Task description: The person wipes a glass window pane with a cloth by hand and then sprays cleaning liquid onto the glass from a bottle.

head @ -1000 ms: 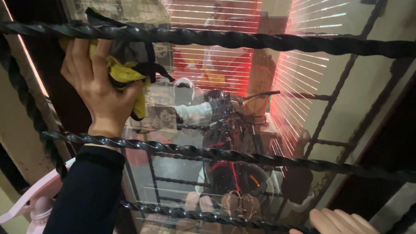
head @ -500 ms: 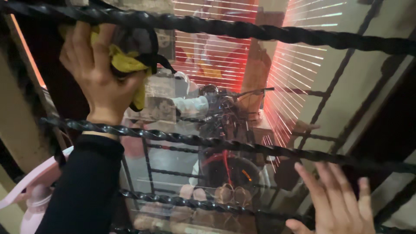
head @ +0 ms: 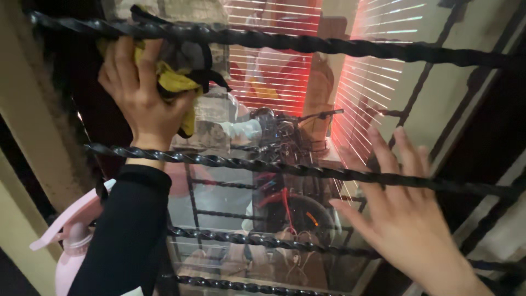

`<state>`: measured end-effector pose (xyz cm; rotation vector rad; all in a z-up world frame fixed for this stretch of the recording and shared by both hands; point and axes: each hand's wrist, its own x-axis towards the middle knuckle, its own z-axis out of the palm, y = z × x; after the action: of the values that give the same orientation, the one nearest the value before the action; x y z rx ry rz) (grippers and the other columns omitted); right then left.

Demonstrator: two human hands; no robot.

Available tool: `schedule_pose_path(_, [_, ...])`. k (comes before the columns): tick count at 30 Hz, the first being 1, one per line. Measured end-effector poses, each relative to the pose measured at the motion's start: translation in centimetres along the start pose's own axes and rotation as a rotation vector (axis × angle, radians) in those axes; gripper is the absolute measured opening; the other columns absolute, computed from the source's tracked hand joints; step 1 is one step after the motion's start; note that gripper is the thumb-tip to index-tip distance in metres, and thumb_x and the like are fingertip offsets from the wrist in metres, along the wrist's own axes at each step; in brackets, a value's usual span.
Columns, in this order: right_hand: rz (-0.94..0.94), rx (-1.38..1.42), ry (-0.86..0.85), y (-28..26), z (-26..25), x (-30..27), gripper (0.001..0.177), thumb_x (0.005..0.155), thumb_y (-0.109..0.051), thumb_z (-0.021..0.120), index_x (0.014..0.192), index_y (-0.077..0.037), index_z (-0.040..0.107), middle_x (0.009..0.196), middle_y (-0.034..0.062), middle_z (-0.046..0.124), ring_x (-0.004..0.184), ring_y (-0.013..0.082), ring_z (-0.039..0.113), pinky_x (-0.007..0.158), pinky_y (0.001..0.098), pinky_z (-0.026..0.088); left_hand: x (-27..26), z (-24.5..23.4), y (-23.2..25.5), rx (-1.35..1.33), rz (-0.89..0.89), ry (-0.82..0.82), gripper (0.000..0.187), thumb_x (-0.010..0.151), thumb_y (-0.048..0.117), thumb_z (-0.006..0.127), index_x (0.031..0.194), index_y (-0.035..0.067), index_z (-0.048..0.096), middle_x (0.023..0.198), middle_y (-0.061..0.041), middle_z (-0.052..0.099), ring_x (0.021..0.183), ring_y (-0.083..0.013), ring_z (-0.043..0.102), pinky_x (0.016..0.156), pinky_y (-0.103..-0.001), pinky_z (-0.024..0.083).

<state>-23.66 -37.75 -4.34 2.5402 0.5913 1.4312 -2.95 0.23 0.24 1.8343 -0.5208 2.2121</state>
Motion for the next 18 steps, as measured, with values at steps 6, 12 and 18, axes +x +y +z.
schedule_pose_path(6, [0.176, -0.132, 0.088, 0.5, 2.5, 0.2, 0.086, 0.100, -0.049, 0.065, 0.167, -0.014, 0.022, 0.172, 0.0227, 0.006, 0.158, 0.0466, -0.003, 0.116, 0.0784, -0.009, 0.5, -0.4, 0.4, 0.004, -0.023, 0.011, 0.084, 0.078, 0.037, 0.094, 0.150, 0.016, 0.054, 0.152, -0.017, 0.046, 0.144, -0.0417, 0.043, 0.116, -0.061, 0.034])
schedule_pose_path(12, [0.207, -0.165, 0.092, 1.7, 4.3, -1.2, 0.097, 0.098, -0.052, 0.063, 0.169, -0.021, 0.004, 0.174, 0.0174, -0.013, 0.152, 0.0541, -0.023, 0.113, 0.0787, -0.019, 0.4, -0.3, -0.1, 0.003, -0.036, 0.007, 0.087, 0.078, 0.042, 0.096, 0.149, 0.018, 0.053, 0.153, -0.017, 0.046, 0.144, -0.0408, 0.043, 0.115, -0.061, 0.034])
schedule_pose_path(18, [0.206, -0.235, 0.105, 1.9, 4.0, -1.1, 0.098, 0.098, -0.053, 0.064, 0.170, -0.025, 0.003, 0.173, 0.0165, -0.017, 0.151, 0.0551, -0.025, 0.113, 0.0788, -0.020, 0.2, 0.1, -0.5, 0.031, -0.018, 0.018, 0.088, 0.077, 0.045, 0.095, 0.150, 0.017, 0.053, 0.153, -0.018, 0.046, 0.144, -0.0421, 0.043, 0.115, -0.062, 0.034])
